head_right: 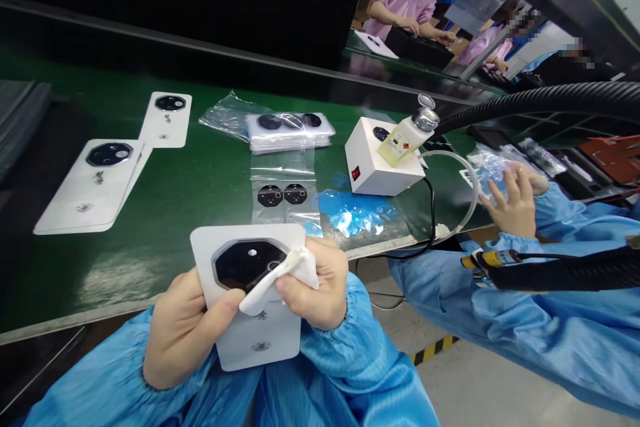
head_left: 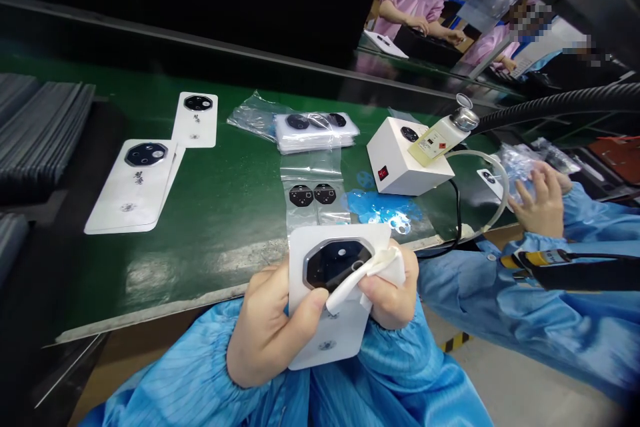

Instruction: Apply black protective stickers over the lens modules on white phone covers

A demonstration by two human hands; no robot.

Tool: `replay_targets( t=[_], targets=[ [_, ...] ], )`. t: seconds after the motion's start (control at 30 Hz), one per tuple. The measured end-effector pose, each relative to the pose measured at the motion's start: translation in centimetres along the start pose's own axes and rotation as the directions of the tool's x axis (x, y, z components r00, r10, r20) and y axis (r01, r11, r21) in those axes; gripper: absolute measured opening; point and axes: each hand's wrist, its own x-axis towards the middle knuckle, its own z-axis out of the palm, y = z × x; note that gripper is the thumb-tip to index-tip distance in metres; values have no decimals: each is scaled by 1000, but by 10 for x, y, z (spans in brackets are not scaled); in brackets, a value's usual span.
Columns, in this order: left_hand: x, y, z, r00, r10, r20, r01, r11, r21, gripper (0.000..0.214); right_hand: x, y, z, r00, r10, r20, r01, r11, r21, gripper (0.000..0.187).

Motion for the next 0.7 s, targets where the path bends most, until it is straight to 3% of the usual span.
replay_targets(
  t=[0.2, 0.3, 0.37, 0.43, 0.57, 0.63, 0.7],
  targets=[
    [2, 3, 3, 996, -52, -66, 46, 995, -91, 18, 3, -10, 3, 998, -70, 7, 70, 998, 3, 12],
    [1, 4, 1, 976, -187, -111, 159, 962, -220, 18, 8, -20, 5, 996, -6, 92, 6, 1000, -5, 7],
    [0, 3, 0, 935, -340, -99, 273, 871, -408, 16, 8, -27, 6, 987, 52, 154, -51, 999, -7, 16],
    [1, 4, -2, 885, -466, -9, 369, 712, -598, 13, 5, -33, 7, 981, 67, 184, -66, 998, -16, 24],
    [6, 10, -3, 783, -600, 165, 460, 379, -803, 23, -3, -40, 10, 971, -12, 238, 20, 999, -30, 31],
    [8, 14, -4, 756, -628, 186, 467, 318, -825, 25, -4, -42, 12, 966, -56, 251, 67, 997, -34, 35],
    [8, 16, -4, 747, -639, 186, 473, 313, -823, 26, -5, -43, 13, 963, -82, 258, 97, 994, -45, 39]
  ],
)
